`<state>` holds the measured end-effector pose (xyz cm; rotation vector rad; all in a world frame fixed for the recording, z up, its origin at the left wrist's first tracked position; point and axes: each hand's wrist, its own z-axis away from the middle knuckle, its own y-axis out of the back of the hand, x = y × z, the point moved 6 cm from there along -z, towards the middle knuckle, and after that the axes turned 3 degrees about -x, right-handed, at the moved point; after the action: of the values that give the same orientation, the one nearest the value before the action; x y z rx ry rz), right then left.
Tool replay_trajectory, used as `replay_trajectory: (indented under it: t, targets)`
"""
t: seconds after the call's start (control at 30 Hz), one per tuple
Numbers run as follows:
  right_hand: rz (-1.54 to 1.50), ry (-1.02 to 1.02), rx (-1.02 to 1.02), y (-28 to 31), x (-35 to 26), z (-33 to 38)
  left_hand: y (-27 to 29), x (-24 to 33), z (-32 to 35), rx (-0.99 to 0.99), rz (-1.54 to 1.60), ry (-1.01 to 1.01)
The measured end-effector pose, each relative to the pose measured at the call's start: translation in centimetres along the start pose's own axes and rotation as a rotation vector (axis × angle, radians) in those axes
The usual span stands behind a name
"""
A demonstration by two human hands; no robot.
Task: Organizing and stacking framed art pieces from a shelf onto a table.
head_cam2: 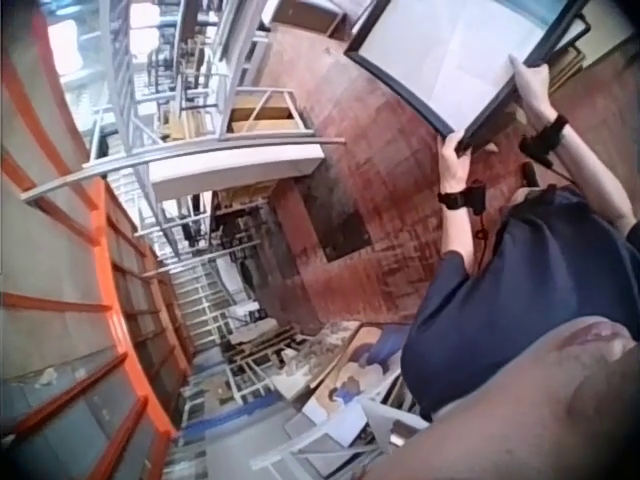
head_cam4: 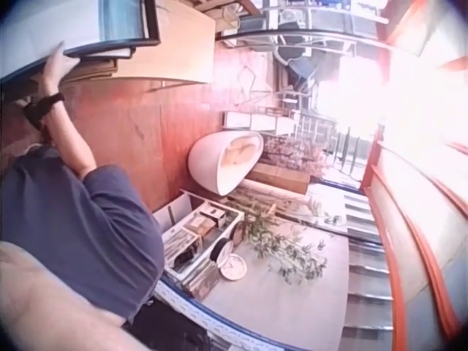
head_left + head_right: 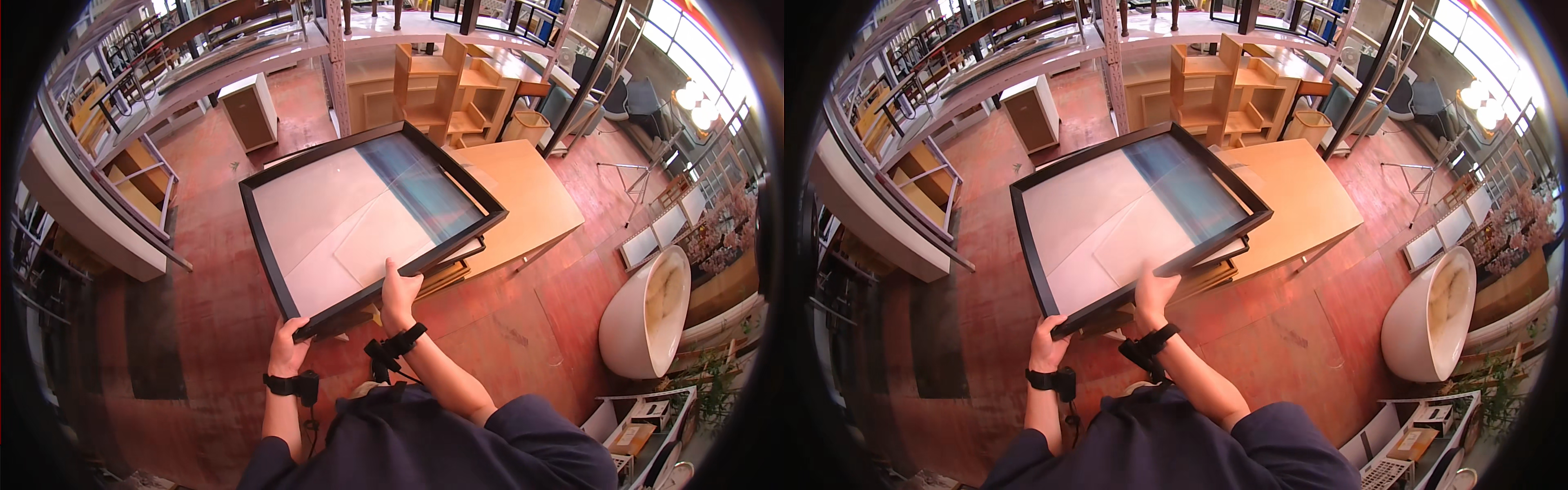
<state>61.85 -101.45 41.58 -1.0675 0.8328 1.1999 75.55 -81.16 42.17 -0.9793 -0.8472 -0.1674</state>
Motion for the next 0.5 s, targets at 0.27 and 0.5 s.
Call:
replay_trajectory:
  t: [0.27, 0.5]
  targets:
    - [0.034, -0.028, -0.232, -1.8, 0.2, 1.8, 0.9, 5.3, -1.1, 0.073, -0.205, -0.013]
    - [-0.036, -0.290, -0.544, -1.8, 0.6, 2.2, 3.3, 6.6, -3.6, 0.123, -0.370, -0.128]
